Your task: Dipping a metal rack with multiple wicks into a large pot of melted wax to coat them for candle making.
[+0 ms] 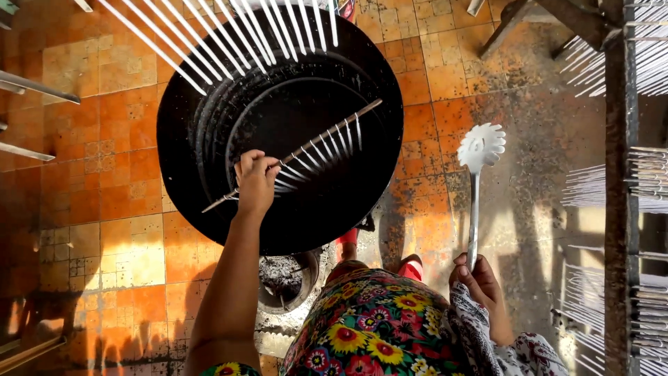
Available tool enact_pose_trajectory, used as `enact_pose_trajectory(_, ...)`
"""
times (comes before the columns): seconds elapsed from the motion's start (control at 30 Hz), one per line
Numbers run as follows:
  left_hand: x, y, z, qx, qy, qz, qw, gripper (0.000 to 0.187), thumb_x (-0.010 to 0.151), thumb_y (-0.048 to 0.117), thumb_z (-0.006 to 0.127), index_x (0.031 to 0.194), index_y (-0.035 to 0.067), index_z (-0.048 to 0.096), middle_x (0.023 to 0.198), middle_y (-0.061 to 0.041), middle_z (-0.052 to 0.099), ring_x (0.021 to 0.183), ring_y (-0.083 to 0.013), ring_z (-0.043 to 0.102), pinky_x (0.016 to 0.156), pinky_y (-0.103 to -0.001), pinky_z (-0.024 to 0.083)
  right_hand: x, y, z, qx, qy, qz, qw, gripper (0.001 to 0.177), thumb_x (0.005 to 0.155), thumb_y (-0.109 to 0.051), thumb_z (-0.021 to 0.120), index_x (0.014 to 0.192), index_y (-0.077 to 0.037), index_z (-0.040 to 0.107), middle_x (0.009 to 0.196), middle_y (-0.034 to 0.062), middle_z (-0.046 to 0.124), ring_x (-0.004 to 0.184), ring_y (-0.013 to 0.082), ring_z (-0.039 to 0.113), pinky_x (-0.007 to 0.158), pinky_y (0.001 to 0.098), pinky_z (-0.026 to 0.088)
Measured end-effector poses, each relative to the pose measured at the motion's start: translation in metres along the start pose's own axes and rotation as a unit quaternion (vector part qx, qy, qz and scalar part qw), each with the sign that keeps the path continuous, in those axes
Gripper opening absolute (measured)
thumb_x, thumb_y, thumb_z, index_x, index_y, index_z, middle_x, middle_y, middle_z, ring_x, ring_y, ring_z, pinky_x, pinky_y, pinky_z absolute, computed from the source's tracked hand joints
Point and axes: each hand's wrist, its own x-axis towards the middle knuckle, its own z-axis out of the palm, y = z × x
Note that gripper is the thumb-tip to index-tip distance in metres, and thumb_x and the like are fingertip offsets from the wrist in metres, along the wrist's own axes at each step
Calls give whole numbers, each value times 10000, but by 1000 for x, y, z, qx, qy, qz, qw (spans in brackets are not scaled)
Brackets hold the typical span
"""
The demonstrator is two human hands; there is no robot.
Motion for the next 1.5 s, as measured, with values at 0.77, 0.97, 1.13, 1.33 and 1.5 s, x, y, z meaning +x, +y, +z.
enact_pose_trajectory(0.77,122,-162,180,58,-58,12,997,56,997,209,677,1027,193,722,1532,-94,373,1339,-389,372,1095,-538,398,-16,-30,97,-48,274,111,954,158,1040,9,517,1176,-72,523,1142,93,550,873,199,512,798,371,417)
enact_pose_trajectory(0.97,117,-173,201,62,-53,16,997,48,981,191,688,1006,203,727,1507,-96,409,1322,-394,394,1066,-550,415,-31,0,77,-65,281,92,953,172,1010,25,549,1154,-59,506,1143,98,571,841,203,549,760,354,421)
enact_pose_trajectory(1.13,108,-174,207,81,-39,12,996,60,965,225,705,1009,235,745,1468,-67,436,1285,-375,425,1027,-556,433,-13,-33,107,-85,288,129,945,188,1019,-26,565,1204,-4,584,1088,76,567,867,194,549,821,364,431)
enact_pose_trajectory(1.33,89,-140,159,85,-108,-9,990,144,1011,285,630,1093,220,729,1311,-80,489,1155,-380,448,1001,-531,407,0,-69,107,-95,235,130,958,153,1058,-70,519,1191,-27,580,1075,96,588,885,207,583,830,370,484)
enact_pose_trajectory(1.5,64,-66,75,121,-121,-41,984,198,1047,299,576,1174,213,702,1294,-68,554,1200,-368,423,1036,-556,365,-5,-72,73,-117,173,94,973,145,1051,-149,532,1165,-70,573,1066,54,581,880,180,587,838,353,481)
